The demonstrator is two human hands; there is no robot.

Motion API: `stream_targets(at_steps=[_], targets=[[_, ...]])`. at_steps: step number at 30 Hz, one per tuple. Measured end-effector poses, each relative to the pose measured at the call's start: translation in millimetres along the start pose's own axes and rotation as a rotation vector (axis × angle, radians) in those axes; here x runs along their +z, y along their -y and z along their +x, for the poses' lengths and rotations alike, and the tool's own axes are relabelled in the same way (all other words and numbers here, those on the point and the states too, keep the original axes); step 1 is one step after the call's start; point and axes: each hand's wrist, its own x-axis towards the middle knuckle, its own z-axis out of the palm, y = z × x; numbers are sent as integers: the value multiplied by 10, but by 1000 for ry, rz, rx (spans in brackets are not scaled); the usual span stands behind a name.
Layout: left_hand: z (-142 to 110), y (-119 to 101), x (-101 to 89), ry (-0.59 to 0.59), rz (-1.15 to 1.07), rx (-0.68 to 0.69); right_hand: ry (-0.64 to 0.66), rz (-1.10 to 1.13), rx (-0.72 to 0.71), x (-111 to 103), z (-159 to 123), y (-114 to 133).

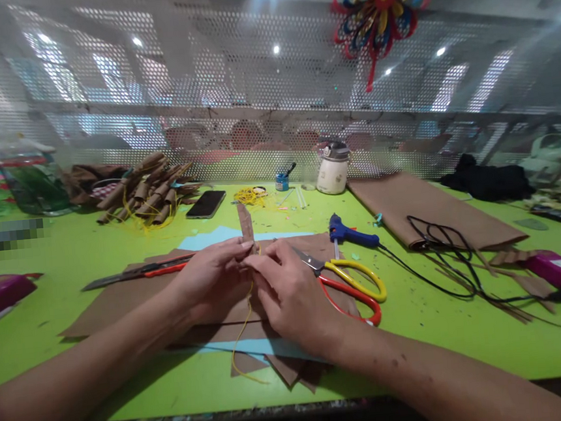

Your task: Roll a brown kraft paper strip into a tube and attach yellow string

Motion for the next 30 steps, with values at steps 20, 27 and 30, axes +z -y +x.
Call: stream_targets(at_steps=[20,27,30], targets=[[8,40,-40,27,-7,4,-13,-142,-250,-89,-60,-22],[-12,21,-31,82,-41,-74,18,-256,-364,-113,-36,-84],[-21,9,-21,89,-43,-112,23,-275,-403,-129,-36,-82]])
